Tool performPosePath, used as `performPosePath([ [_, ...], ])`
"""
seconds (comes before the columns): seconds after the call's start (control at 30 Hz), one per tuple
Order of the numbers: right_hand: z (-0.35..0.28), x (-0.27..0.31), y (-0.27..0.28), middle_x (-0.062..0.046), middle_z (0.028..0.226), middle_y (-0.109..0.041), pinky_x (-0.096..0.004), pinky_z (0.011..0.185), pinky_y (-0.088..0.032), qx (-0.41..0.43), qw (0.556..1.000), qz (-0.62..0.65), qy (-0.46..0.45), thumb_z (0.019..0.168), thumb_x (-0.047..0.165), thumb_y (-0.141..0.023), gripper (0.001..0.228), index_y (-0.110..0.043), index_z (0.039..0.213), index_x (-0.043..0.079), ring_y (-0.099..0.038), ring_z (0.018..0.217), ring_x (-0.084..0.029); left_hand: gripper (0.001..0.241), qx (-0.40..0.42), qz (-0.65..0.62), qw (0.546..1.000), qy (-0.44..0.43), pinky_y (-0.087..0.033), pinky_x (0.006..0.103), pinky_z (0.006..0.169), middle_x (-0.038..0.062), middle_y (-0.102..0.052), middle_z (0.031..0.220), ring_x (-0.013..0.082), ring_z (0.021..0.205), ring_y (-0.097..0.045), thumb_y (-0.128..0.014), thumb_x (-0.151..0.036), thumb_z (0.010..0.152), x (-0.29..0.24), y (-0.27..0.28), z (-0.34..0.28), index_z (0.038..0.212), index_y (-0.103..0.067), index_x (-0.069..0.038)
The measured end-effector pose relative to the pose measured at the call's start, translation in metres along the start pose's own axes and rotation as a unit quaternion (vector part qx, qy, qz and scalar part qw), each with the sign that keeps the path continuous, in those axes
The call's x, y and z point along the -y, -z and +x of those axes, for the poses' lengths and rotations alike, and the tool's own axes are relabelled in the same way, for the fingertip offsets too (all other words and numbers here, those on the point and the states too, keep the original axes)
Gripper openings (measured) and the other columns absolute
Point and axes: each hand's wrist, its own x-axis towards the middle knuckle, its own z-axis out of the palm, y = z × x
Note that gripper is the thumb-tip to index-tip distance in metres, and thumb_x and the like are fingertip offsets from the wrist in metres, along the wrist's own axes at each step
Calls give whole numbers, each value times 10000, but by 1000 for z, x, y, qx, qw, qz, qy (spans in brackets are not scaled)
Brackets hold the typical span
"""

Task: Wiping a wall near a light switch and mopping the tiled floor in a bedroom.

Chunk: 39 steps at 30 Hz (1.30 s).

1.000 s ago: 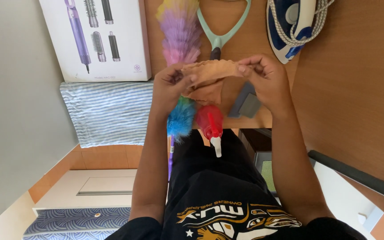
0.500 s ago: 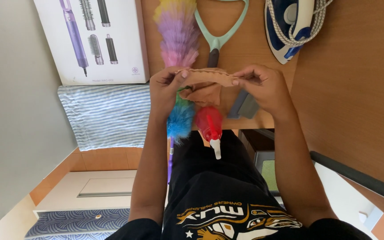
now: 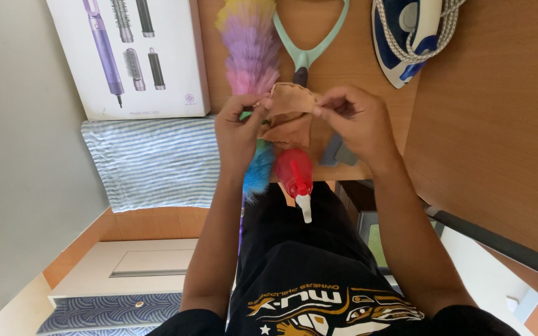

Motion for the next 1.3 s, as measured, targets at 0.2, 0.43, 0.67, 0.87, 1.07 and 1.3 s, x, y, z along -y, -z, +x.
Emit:
performPosePath([
  [0.2,9,35,-30,-48,1033,-750,-239,817,-596,57,998,-9,17,951,4,-743,127,-725,1075,-18,-730,945,-94,163,50,-92,994,29,-580,235,852,61,-759,1004,87,922,-703,-737,-45,963,-14,-20,-5,1108,-735,29],
  [0.43,10,28,-32,-52,1048,-744,-239,862,-596,73,993,75,-56,971,10,-697,153,-691,1122,-16,-721,968,-98,173,32,-45,998,7,-580,237,873,60,-759,1033,88,947,-704,-738,-30,969,-23,-15,-8,1130,-743,33],
  [0.67,4,20,-42,-63,1036,-725,-235,881,-583,15,992,126,-28,996,-34,-690,103,-648,1088,-15,-711,974,-101,162,-7,-6,1000,-11,-586,239,859,65,-768,1021,90,939,-706,-743,-9,959,-17,-23,-16,1115,-752,33],
  [0.87,1,13,-42,-86,1026,-735,-247,891,-594,-19,988,147,-28,1002,-36,-687,113,-631,1098,-23,-737,971,-126,163,11,23,999,-46,-594,250,880,84,-767,1046,103,963,-720,-744,7,962,-21,-26,-20,1123,-751,28],
  [1.07,0,15,-37,-97,1086,-729,-260,928,-583,3,983,176,-45,1020,-40,-637,143,-631,1163,-38,-714,1023,-133,328,22,160,976,-144,-589,283,912,130,-733,1161,170,1043,-720,-791,13,866,-41,-27,-20,1189,-734,13],
  [1.3,-3,34,-37,-79,1169,-723,-261,999,-568,77,985,147,-51,1032,-8,-581,224,-646,1243,-48,-702,1110,-127,255,7,134,986,-98,-601,271,903,99,-764,1137,153,1019,-741,-761,22,910,-35,-14,-19,1162,-754,-15],
])
